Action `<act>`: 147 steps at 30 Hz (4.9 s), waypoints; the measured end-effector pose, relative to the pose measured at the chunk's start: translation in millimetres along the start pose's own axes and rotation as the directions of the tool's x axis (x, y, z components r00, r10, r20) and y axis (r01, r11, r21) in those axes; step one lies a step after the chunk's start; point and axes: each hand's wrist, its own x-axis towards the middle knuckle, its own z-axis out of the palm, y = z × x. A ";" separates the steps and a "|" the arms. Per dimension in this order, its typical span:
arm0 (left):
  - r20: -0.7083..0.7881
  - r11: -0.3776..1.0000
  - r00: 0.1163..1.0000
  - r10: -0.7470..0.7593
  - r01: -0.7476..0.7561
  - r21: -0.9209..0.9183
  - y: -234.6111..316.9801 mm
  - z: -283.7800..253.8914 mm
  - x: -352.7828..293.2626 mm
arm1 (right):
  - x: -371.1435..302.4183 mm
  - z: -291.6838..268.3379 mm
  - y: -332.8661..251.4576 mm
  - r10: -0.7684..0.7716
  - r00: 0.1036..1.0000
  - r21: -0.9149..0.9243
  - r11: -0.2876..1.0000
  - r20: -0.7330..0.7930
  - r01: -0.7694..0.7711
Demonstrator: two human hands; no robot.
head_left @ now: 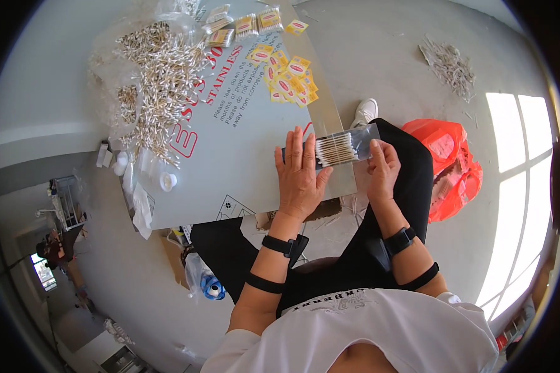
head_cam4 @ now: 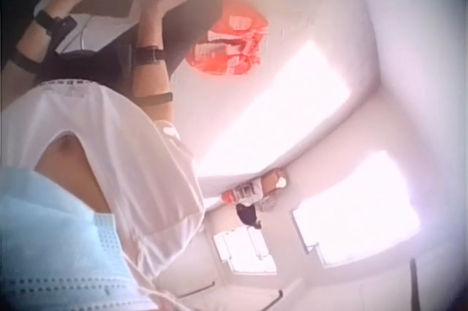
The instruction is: The recorder takes cotton swabs and packages them into small plastic containers or sleeves at a workstation.
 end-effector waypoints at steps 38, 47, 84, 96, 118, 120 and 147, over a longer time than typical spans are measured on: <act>-0.270 0.906 0.873 -0.407 0.348 -0.242 -141.8 -26.6 220.2 | -16.6 68.2 -33.9 -0.383 0.689 -0.303 0.691 0.615 0.656; 0.020 0.838 0.861 -0.508 0.499 -0.222 -181.5 -24.7 246.3 | -2.2 54.1 -42.0 -0.396 0.779 -0.278 0.775 0.486 0.567; -0.002 0.832 0.929 -0.370 0.330 -0.446 14.0 8.7 55.9 | 27.0 18.3 10.4 0.110 0.956 0.118 0.982 0.270 -0.146; -0.119 0.972 0.986 -0.117 0.089 -0.220 13.8 11.0 43.2 | 23.0 18.8 3.2 0.135 0.951 0.156 0.971 0.278 -0.183; 0.017 0.956 0.991 -0.134 0.125 0.265 14.7 31.4 -15.8 | 11.2 7.2 2.1 0.356 0.917 0.145 0.913 0.178 -0.382; 0.029 0.954 0.990 -0.137 0.124 0.273 19.6 31.3 -15.4 | 10.2 8.0 2.9 0.325 0.929 0.114 0.931 0.178 -0.348; 0.128 0.976 0.991 -0.032 0.003 0.217 27.7 30.6 -4.8 | 36.6 26.1 10.6 0.032 0.977 -0.005 0.999 0.209 -0.032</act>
